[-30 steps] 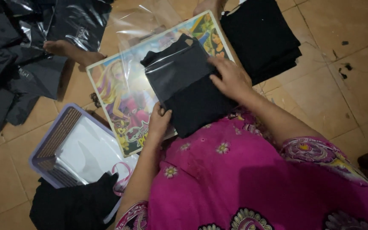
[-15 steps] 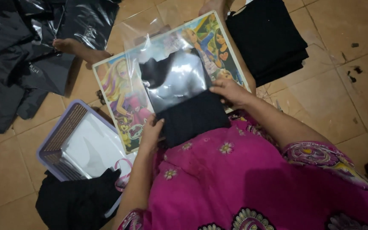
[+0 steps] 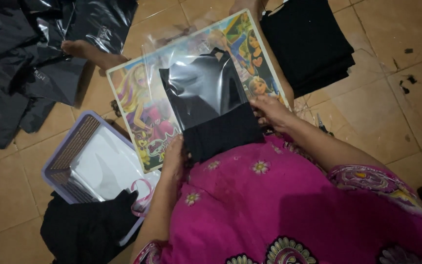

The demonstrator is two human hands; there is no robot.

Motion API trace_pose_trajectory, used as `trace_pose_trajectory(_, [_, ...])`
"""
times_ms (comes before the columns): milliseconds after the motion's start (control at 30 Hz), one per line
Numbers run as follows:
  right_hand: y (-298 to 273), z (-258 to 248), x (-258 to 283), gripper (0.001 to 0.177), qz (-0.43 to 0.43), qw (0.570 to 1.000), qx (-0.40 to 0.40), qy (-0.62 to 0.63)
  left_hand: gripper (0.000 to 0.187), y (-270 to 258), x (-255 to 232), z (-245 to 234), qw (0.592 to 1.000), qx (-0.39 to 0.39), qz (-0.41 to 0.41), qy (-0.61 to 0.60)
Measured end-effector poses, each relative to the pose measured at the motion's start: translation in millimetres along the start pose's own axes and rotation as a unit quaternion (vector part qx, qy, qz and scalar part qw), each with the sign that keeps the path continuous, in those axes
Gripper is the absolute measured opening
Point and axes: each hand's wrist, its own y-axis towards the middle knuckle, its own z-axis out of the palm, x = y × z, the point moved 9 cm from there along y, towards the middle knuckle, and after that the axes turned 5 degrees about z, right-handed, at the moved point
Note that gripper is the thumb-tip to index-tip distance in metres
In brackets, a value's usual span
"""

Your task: Folding a black garment using a cardboard template and placing it into a plastic bag for packaging.

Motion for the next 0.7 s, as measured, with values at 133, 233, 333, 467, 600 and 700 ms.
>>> trace_pose_trajectory(133, [-9,10,5,0.013,-0.011,0.998,0.012,-0.061,0.017,17,8,-13,0.999,0.013,0.027,0.036])
trace_pose_trajectory(233, [-30,19,15,0.007,-0.030,0.993,0.042,-0.107,0.017,-8,-25,6,0.962,0.067,0.076,0.253])
trace_pose_trajectory(333, [-33,23,12,0.011,-0.019,0.991,0.078,-0.106,0.018,-18,-19,15,0.956,0.106,0.025,0.272])
trace_pose_trajectory(467, [-38,34,31,0.036,-0.026,0.994,0.048,-0.100,0.025,6,2,-6,0.961,0.074,0.022,0.265])
trace_pose_trajectory(600, [-18,26,17,0.027,-0.010,0.996,0.046,-0.076,0.025,-25,-29,18,0.966,0.075,0.015,0.245])
trace_pose_trajectory(700, [-7,16,6,0.023,-0.016,0.994,0.049,-0.100,0.023,-5,4,-2,0.976,0.089,0.007,0.201])
